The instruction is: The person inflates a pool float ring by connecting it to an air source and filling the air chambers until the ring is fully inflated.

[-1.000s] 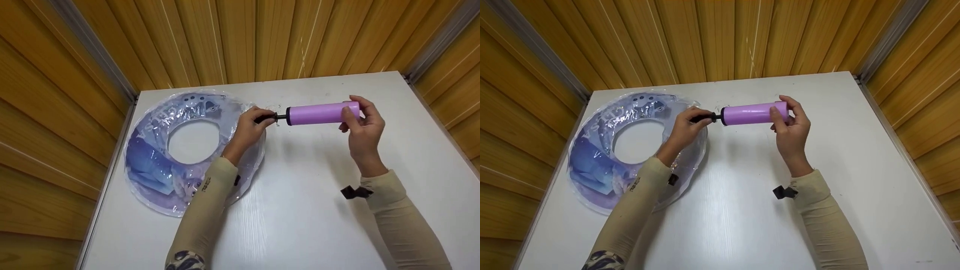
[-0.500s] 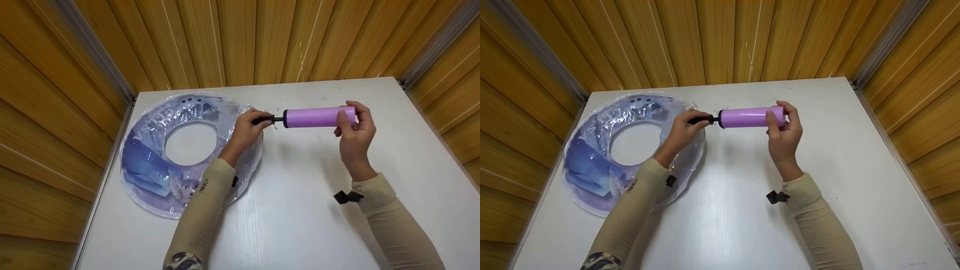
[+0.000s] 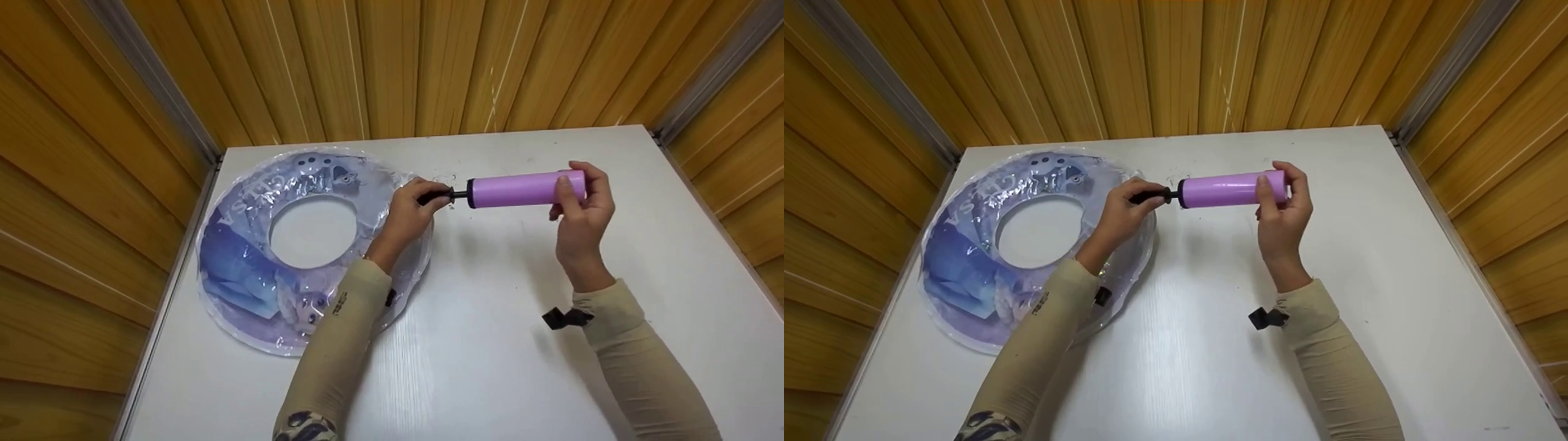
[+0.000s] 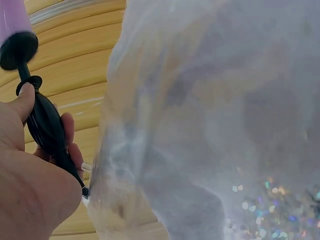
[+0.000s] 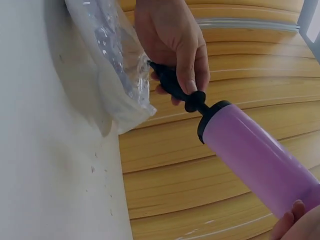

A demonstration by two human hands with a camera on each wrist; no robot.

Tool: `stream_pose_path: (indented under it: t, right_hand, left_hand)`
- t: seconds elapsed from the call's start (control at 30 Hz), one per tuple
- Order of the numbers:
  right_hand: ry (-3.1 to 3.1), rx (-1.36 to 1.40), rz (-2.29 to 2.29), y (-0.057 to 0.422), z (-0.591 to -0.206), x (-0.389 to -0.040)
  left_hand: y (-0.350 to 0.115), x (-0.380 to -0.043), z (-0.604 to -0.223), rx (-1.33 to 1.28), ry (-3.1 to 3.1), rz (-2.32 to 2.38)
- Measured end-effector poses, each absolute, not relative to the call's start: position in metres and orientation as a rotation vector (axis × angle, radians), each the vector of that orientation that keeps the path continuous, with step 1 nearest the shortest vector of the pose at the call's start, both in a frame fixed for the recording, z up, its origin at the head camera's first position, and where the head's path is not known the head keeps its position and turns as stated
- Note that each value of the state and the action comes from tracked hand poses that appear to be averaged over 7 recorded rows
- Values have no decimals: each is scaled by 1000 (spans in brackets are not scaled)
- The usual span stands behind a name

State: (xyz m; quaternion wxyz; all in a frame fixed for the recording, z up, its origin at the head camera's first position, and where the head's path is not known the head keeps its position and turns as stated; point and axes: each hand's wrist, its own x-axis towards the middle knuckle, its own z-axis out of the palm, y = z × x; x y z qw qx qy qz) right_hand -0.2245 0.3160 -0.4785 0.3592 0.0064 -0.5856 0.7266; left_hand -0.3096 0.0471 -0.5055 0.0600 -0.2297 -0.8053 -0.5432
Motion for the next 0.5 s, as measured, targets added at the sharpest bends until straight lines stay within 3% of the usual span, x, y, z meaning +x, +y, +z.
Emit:
stream_pose_path:
  t: [0.33,0.5]
  right_hand:
    - [-1320,-100,1861,358,-466,-219]
    - [-1431,-72,1867,338,-477,-224]
  left_hand:
    - [45,-309,-501,-660,-2446,-1636]
    - [51,-308,-503,-671,-2436,-1616]
